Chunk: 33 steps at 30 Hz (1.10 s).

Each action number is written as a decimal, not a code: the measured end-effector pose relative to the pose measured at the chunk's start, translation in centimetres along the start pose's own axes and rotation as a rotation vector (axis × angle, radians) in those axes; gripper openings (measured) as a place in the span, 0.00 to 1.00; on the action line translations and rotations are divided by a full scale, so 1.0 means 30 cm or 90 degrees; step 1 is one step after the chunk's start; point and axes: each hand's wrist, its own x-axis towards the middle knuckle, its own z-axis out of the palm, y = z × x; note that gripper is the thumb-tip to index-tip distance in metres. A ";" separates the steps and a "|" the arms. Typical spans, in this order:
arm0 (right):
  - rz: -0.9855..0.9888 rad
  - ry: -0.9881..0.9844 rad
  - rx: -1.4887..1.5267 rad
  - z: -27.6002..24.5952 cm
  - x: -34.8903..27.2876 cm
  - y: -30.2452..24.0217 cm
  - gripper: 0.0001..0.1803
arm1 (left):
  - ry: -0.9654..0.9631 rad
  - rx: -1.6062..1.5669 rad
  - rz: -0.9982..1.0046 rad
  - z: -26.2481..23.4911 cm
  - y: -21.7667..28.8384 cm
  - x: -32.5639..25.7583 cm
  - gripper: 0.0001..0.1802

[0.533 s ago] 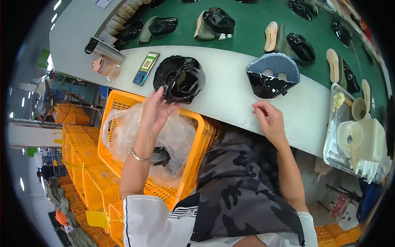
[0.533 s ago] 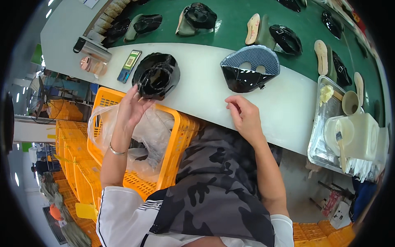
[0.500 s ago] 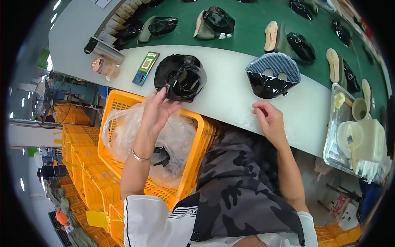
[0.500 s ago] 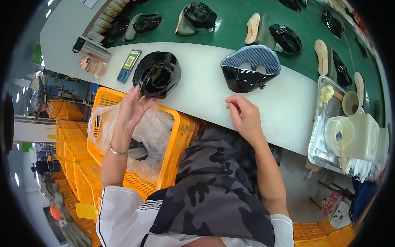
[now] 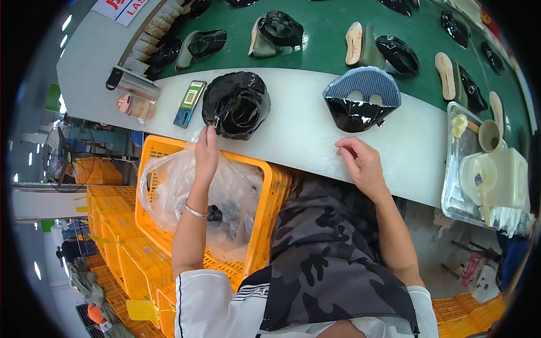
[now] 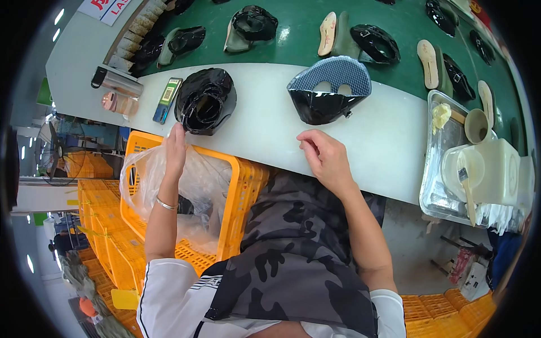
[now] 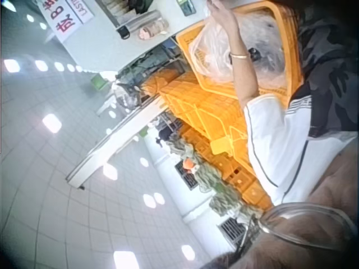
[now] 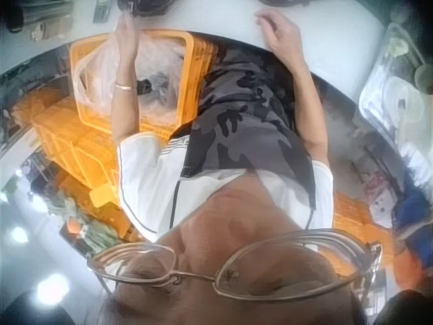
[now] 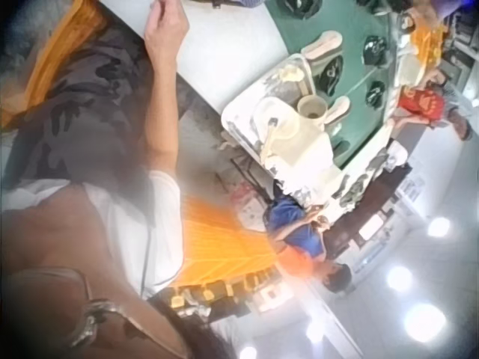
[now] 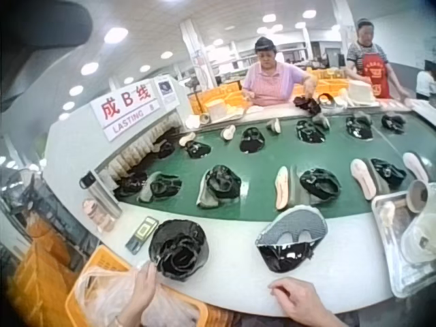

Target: The person repeatedly picks up black shoes from a yellow basket, applies a white adhesive to the inner sole with a brush, and places the shoes on the green worktable. The person handles multiple shoes one at a time throughout the clip.

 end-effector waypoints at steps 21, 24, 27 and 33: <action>-0.009 0.009 0.003 -0.001 -0.005 -0.006 0.05 | 0.176 0.529 0.121 -0.182 -0.107 0.045 0.12; -0.006 0.013 -0.008 -0.005 -0.005 -0.007 0.05 | 0.272 0.366 0.297 -0.143 0.019 -0.009 0.14; -0.007 0.005 -0.019 -0.010 -0.006 0.005 0.06 | 0.224 0.313 0.416 -0.081 0.181 -0.080 0.17; 0.018 0.016 0.061 -0.021 -0.036 -0.001 0.07 | 0.127 0.447 0.418 -0.024 0.244 -0.003 0.13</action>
